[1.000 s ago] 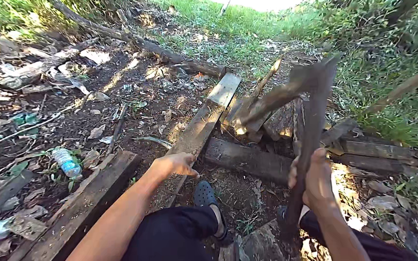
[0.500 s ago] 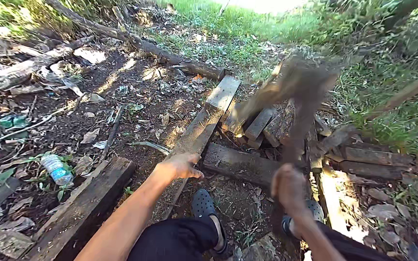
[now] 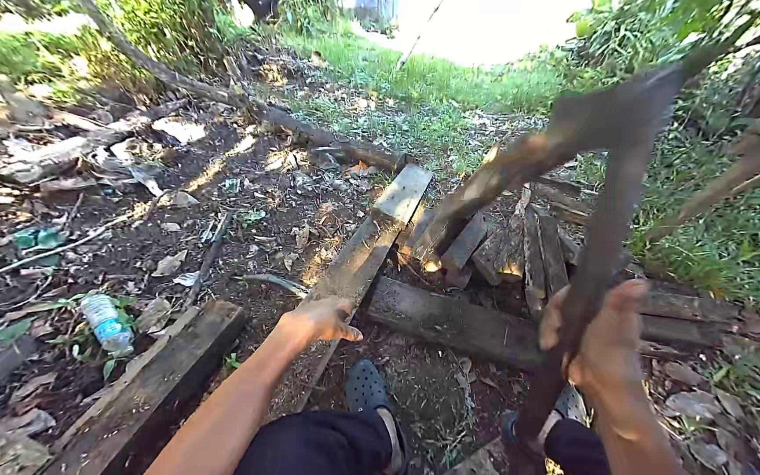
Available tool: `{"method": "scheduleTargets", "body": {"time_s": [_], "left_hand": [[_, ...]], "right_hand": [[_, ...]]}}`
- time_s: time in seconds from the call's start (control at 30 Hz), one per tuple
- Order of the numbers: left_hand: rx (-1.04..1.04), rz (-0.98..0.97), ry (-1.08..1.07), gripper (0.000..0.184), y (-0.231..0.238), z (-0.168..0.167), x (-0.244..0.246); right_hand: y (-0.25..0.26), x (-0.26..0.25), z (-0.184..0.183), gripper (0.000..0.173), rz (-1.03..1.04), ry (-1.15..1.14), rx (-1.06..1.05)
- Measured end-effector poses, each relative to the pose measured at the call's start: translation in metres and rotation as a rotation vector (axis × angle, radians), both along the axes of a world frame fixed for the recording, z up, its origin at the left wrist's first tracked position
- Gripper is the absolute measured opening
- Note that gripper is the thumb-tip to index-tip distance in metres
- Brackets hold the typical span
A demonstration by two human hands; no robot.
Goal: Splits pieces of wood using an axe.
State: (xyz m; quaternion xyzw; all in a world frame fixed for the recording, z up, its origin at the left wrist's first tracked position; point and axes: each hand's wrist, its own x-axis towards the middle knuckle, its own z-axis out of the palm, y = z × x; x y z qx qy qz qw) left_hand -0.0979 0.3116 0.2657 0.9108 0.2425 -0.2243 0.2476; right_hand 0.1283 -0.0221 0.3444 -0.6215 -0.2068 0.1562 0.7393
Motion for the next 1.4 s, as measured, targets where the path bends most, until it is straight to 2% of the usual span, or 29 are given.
{"method": "scheduleTargets", "body": {"time_s": [0.1,0.17,0.23,0.27,0.3,0.33,0.43,0.47,0.5,0.53,0.67,0.77,0.83,0.97,1.07,1.17,1.23,1.27,1.33,1.4], "left_hand": [[-0.014,-0.016,-0.014,0.075,-0.005,0.006,0.007],[-0.022,-0.021,-0.016,0.074,-0.004,0.006,0.01],[-0.023,-0.017,-0.003,0.072,-0.002,0.005,0.013],[-0.029,-0.015,0.001,0.07,-0.002,0.004,0.013],[-0.035,-0.019,0.006,0.07,-0.002,0.003,0.013],[-0.048,-0.024,0.009,0.07,-0.002,0.002,0.013],[-0.044,-0.028,0.025,0.07,-0.002,0.0,0.016],[-0.023,-0.032,0.015,0.069,-0.005,-0.001,0.016],[0.004,-0.027,0.002,0.068,-0.007,-0.001,0.015],[0.027,-0.01,-0.02,0.068,-0.005,0.004,0.014],[0.013,0.031,-0.041,0.073,-0.006,0.004,-0.002],[0.024,0.041,-0.007,0.075,0.001,0.0,-0.004],[0.027,0.028,0.009,0.072,0.002,-0.003,-0.002],[0.018,-0.048,-0.011,0.067,-0.005,0.004,0.013],[-0.009,-0.05,0.007,0.067,-0.009,0.01,0.019],[0.004,-0.058,0.008,0.067,-0.007,0.009,0.021],[0.023,-0.064,0.001,0.064,-0.006,0.007,0.021],[0.03,-0.064,0.01,0.063,-0.007,0.005,0.022],[0.047,-0.057,0.025,0.062,-0.007,0.003,0.022],[0.041,-0.05,0.027,0.063,-0.01,0.005,0.022]], "right_hand": [[0.011,0.022,0.054,0.083,0.017,-0.253,0.289],[0.025,0.039,0.077,0.076,0.072,-0.435,0.468],[0.04,0.049,0.081,0.071,0.097,-0.566,0.564],[0.046,0.048,0.072,0.069,0.088,-0.593,0.552],[0.05,0.041,0.052,0.071,0.058,-0.57,0.483],[0.049,0.03,0.016,0.075,0.037,-0.523,0.348],[0.031,-0.006,-0.131,0.079,0.125,-0.154,-0.244],[0.027,-0.014,-0.165,0.081,0.16,0.013,-0.405],[0.028,-0.019,-0.183,0.081,0.157,0.138,-0.482],[0.034,-0.02,-0.182,0.08,0.135,0.221,-0.488],[0.019,-0.025,-0.135,0.076,0.058,0.384,-0.441],[0.007,-0.019,-0.096,0.082,0.024,0.291,-0.374],[0.0,-0.009,-0.06,0.09,0.012,0.21,-0.247],[-0.003,0.024,0.028,0.091,0.054,-0.071,0.149],[0.015,0.057,0.077,0.074,0.13,-0.402,0.411],[0.049,0.092,0.096,0.057,0.193,-0.633,0.627],[0.065,0.083,0.069,0.049,0.148,-0.715,0.552],[0.065,0.068,0.034,0.057,0.124,-0.69,0.435],[0.058,0.027,-0.071,0.073,0.113,-0.446,0.077],[0.043,-0.004,-0.162,0.078,0.178,-0.066,-0.336]]}}
